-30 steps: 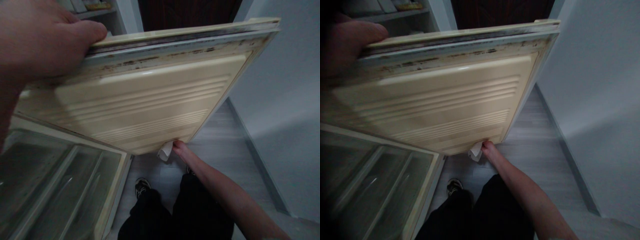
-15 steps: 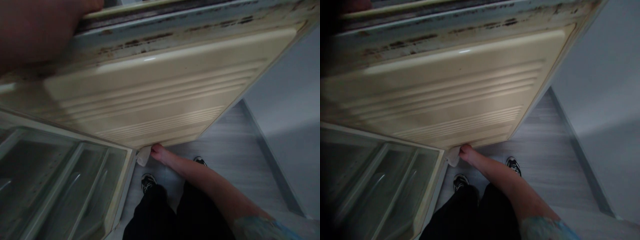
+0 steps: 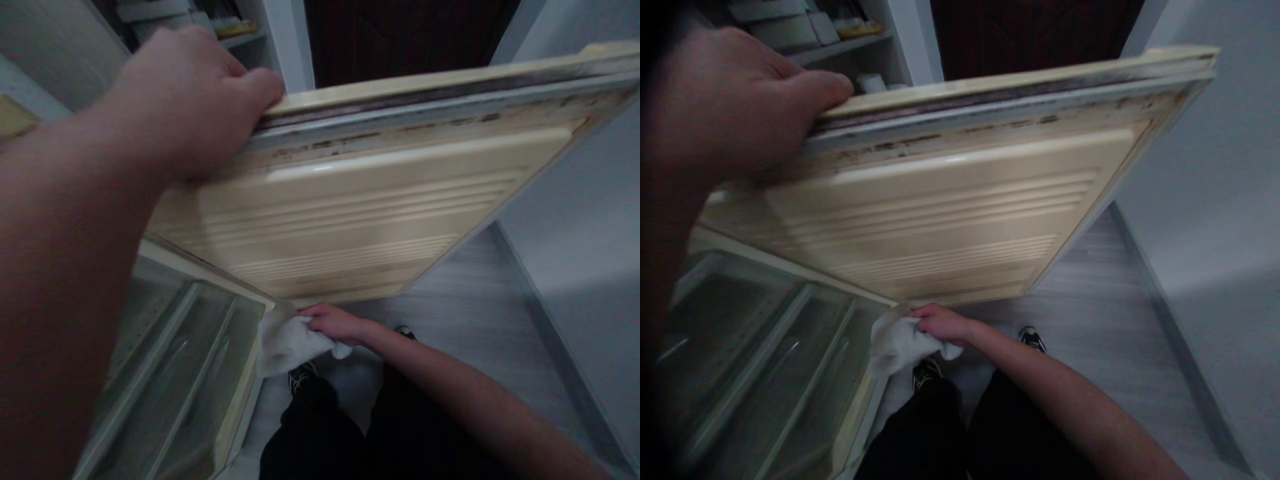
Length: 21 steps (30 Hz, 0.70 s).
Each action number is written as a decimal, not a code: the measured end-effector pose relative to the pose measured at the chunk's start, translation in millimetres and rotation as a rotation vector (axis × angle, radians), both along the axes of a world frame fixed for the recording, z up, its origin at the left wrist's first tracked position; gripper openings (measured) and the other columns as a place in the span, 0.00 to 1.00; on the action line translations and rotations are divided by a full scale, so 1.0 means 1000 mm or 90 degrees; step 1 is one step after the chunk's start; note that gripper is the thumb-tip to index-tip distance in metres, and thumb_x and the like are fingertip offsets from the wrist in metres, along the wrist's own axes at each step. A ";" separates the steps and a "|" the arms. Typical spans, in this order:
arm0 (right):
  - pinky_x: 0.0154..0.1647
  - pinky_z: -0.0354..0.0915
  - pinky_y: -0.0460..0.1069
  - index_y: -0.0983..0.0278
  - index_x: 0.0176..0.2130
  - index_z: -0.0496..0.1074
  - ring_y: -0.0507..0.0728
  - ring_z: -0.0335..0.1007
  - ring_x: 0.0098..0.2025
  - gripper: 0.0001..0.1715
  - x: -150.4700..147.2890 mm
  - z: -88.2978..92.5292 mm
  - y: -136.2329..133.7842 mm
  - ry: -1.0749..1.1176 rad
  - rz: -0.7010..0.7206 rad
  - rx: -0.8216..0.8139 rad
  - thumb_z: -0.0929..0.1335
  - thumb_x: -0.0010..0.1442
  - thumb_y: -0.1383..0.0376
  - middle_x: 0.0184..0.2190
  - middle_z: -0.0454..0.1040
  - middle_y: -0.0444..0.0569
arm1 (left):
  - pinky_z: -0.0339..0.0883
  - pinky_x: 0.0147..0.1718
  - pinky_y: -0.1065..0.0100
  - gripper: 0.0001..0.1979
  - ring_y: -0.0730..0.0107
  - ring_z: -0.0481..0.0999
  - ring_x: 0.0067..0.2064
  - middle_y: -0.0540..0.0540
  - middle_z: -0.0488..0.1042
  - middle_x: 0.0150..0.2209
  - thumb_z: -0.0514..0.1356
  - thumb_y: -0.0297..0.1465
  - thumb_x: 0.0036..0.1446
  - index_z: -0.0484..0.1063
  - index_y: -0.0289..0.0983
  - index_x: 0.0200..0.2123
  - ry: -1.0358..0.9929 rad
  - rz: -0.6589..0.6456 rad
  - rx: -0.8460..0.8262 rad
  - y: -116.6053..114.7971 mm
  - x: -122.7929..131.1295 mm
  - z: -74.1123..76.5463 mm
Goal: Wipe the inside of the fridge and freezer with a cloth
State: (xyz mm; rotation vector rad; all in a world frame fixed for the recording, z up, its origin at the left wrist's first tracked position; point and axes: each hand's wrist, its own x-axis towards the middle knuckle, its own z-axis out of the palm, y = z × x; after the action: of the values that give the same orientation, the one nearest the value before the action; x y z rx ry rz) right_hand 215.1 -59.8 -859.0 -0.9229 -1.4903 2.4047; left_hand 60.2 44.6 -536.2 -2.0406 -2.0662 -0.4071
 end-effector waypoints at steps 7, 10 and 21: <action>0.43 0.71 0.53 0.65 0.34 0.79 0.62 0.75 0.39 0.33 0.231 0.081 -0.014 -0.380 -0.465 0.388 0.67 0.60 0.38 0.34 0.80 0.53 | 0.67 0.57 0.49 0.38 0.57 0.78 0.50 0.38 0.80 0.39 0.44 0.50 0.69 0.81 0.22 0.40 -0.008 -0.025 -0.003 -0.016 0.006 0.001; 0.57 0.70 0.61 0.61 0.48 0.79 0.66 0.75 0.51 0.36 0.291 0.122 -0.009 -0.431 -0.663 0.523 0.67 0.59 0.36 0.48 0.81 0.54 | 0.71 0.53 0.51 0.36 0.53 0.80 0.47 0.35 0.81 0.39 0.44 0.49 0.70 0.82 0.27 0.38 0.020 -0.028 -0.001 -0.021 0.005 0.001; 0.66 0.67 0.59 0.61 0.54 0.79 0.65 0.75 0.59 0.39 0.286 0.246 -0.021 -0.175 -0.476 0.739 0.60 0.67 0.36 0.54 0.79 0.54 | 0.60 0.69 0.46 0.27 0.53 0.70 0.65 0.40 0.76 0.61 0.60 0.30 0.64 0.65 0.41 0.66 -0.104 -0.066 0.241 -0.333 0.060 -0.165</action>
State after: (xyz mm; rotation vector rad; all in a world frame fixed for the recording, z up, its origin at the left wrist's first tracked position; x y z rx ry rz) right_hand 501.6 -81.2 -612.8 -1.1537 -1.7726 0.6946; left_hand 120.5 -288.6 -701.4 -1.9391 -1.7981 -0.9325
